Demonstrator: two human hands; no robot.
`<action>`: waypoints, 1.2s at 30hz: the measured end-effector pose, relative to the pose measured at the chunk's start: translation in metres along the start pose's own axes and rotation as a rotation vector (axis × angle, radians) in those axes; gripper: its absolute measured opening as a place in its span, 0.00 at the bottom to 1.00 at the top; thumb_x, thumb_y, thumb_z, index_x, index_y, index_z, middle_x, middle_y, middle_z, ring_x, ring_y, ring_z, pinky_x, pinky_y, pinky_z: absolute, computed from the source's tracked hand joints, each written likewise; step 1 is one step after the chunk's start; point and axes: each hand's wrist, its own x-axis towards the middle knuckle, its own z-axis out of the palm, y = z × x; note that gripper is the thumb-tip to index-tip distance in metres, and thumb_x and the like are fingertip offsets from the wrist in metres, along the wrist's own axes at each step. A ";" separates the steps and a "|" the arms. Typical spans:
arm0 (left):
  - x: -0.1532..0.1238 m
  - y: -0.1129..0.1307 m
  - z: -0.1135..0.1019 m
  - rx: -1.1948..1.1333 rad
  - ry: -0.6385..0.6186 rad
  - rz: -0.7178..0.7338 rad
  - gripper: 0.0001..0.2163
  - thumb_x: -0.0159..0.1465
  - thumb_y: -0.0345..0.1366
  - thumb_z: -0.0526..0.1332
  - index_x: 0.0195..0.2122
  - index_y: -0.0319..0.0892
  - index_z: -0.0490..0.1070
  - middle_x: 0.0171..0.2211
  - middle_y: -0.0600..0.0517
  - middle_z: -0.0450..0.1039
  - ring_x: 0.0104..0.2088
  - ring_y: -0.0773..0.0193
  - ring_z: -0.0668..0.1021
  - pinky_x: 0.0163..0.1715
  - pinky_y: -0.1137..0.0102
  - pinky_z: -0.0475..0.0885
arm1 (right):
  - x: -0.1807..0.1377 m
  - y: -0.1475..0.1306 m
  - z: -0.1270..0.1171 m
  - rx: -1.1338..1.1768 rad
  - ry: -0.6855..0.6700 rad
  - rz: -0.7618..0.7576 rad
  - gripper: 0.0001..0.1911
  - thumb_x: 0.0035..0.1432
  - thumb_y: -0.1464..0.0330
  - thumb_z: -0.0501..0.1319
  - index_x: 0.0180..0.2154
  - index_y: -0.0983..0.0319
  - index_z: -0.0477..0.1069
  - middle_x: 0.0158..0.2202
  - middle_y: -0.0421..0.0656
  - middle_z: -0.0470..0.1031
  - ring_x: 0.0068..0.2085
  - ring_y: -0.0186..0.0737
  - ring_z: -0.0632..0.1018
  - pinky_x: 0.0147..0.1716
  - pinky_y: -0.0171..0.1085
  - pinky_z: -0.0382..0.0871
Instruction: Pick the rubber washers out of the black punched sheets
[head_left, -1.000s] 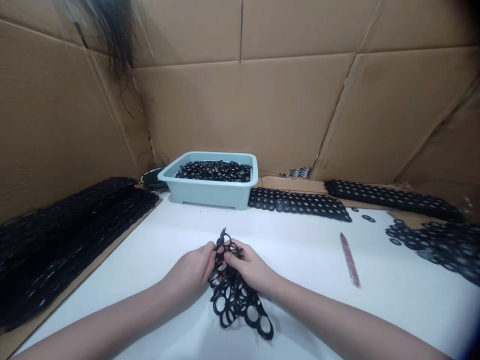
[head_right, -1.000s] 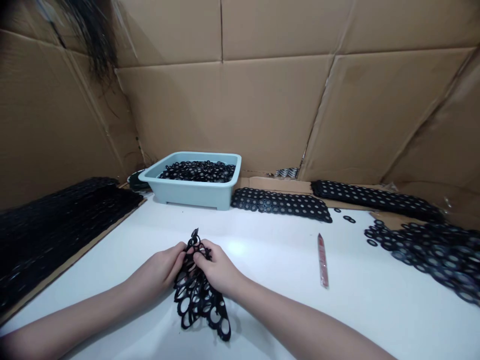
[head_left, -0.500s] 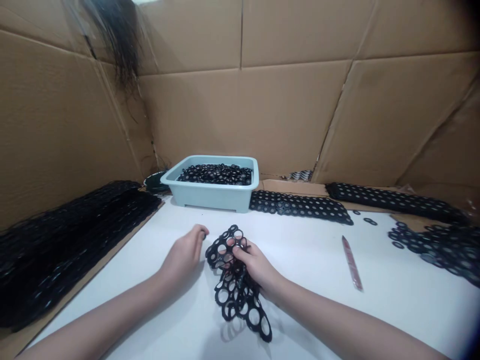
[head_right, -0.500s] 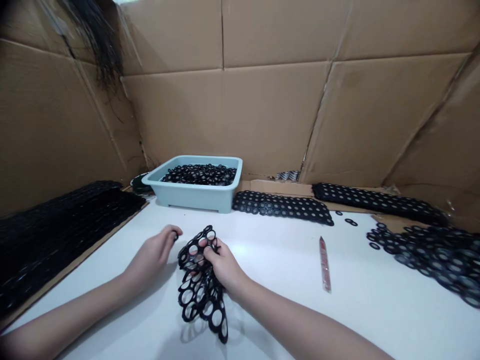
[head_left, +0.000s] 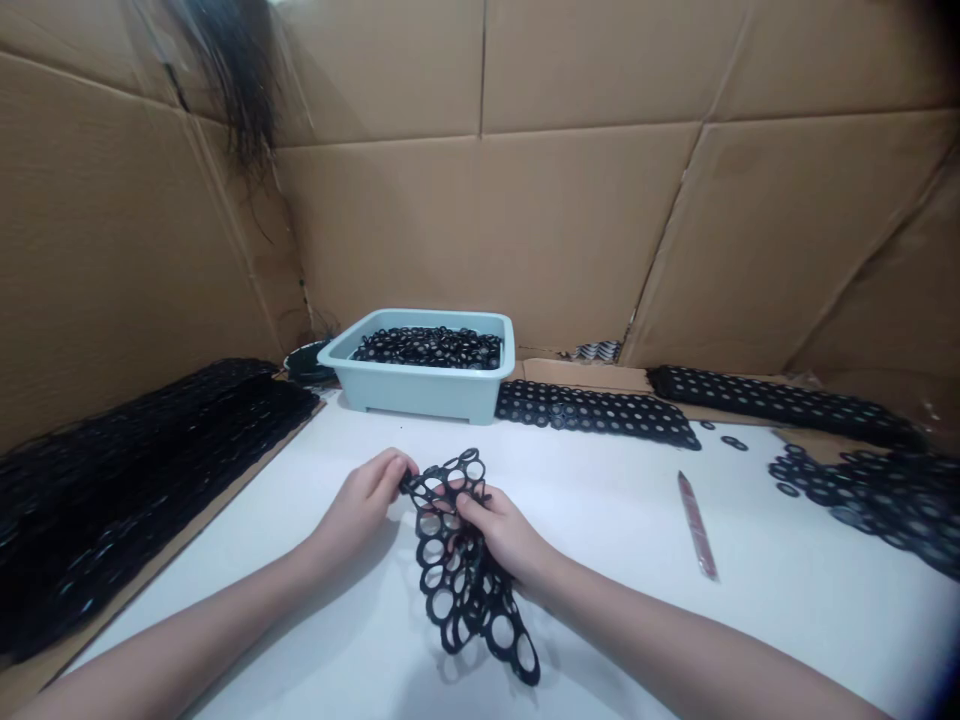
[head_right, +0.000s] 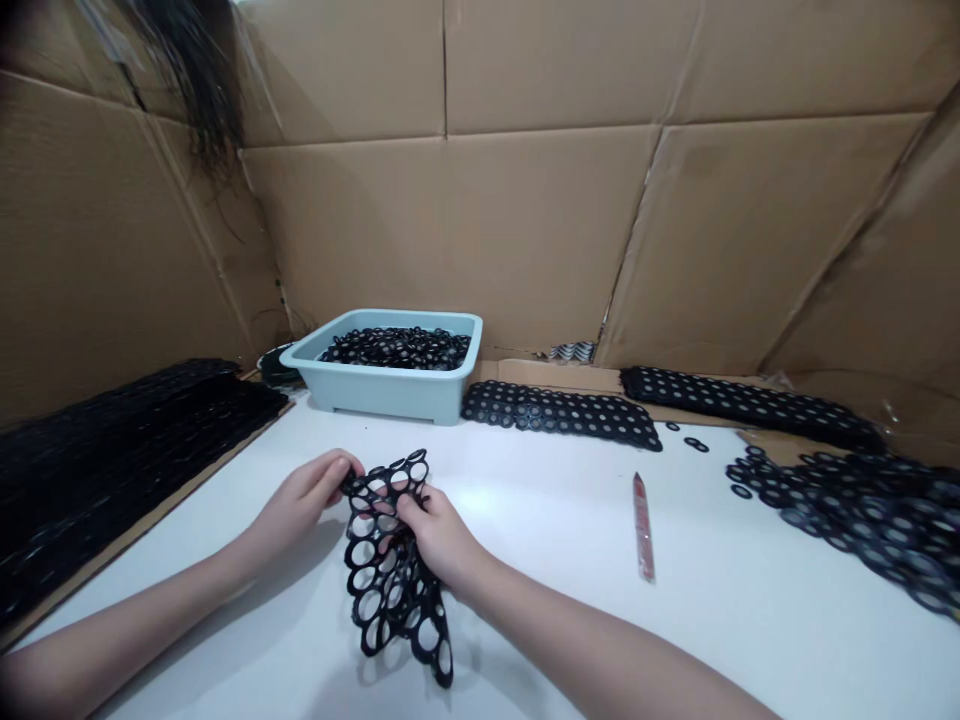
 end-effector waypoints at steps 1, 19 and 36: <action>0.001 0.000 -0.001 -0.003 0.037 -0.001 0.15 0.62 0.43 0.43 0.30 0.41 0.64 0.22 0.55 0.61 0.25 0.66 0.65 0.26 0.72 0.59 | -0.001 0.000 0.001 -0.022 -0.017 -0.003 0.13 0.51 0.63 0.55 0.38 0.62 0.66 0.34 0.43 0.74 0.26 0.34 0.72 0.29 0.37 0.66; 0.003 -0.002 0.003 0.142 0.054 0.073 0.12 0.62 0.41 0.43 0.32 0.43 0.63 0.28 0.53 0.66 0.30 0.64 0.69 0.32 0.70 0.62 | 0.000 0.004 -0.002 0.028 -0.047 0.034 0.14 0.49 0.64 0.56 0.39 0.61 0.63 0.38 0.43 0.73 0.21 0.31 0.70 0.22 0.34 0.65; 0.005 -0.009 0.008 -0.291 -0.262 -0.090 0.16 0.59 0.48 0.47 0.26 0.40 0.58 0.20 0.58 0.56 0.21 0.72 0.59 0.20 0.76 0.54 | 0.000 0.002 -0.004 0.035 -0.120 0.032 0.17 0.48 0.64 0.57 0.42 0.61 0.65 0.38 0.44 0.73 0.22 0.32 0.71 0.23 0.35 0.66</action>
